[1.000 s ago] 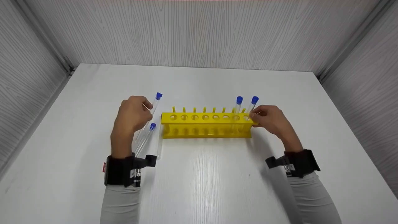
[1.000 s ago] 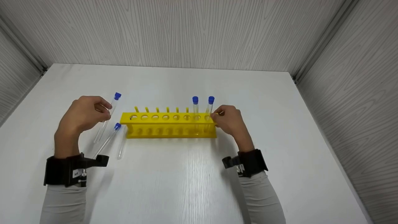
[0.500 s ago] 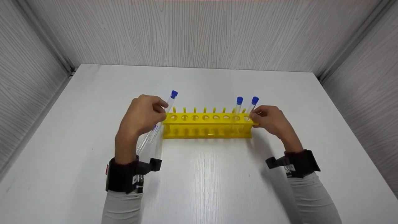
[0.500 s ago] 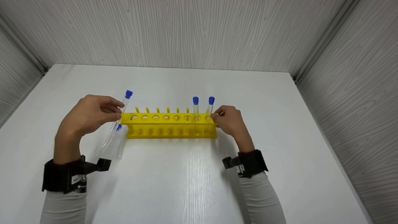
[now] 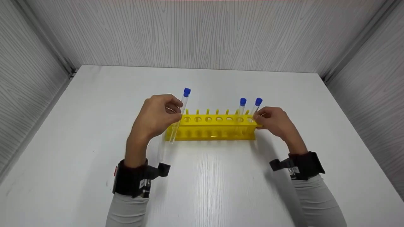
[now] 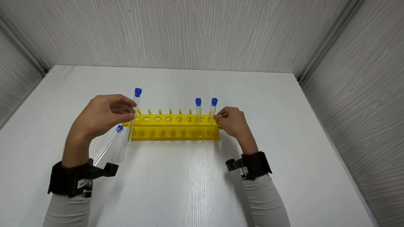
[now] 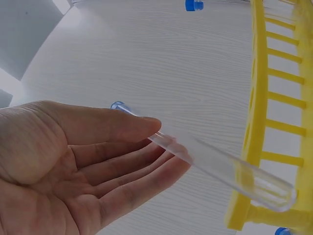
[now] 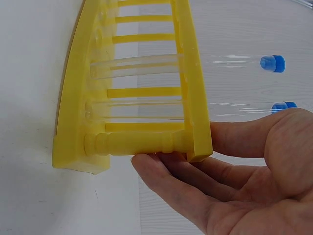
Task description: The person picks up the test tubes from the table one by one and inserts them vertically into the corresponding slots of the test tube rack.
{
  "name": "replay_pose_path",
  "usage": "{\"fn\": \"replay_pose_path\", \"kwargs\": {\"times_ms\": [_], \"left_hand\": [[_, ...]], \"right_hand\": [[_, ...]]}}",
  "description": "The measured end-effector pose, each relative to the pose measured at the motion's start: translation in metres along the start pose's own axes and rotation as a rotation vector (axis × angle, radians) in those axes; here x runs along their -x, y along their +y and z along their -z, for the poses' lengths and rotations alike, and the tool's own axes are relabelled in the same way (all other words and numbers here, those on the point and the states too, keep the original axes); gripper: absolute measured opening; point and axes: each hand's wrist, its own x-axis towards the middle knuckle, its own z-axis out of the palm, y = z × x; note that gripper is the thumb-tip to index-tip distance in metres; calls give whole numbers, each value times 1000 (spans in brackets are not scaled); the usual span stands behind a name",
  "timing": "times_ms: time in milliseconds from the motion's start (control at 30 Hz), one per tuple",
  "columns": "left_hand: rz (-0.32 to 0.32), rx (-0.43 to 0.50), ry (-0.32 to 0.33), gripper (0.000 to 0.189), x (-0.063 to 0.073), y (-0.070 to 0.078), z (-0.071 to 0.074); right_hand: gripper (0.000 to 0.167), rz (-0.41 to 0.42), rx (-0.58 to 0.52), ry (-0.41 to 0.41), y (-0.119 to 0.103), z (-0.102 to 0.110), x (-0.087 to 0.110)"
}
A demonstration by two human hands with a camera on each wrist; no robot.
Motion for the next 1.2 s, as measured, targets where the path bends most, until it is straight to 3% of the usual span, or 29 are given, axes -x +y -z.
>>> {"fn": "replay_pose_path", "kwargs": {"times_ms": [1200], "left_hand": [[-41,124,20,19,-1,5,-3]], "right_hand": [[36,-64,14,-6,-3,-1,-2]]}}
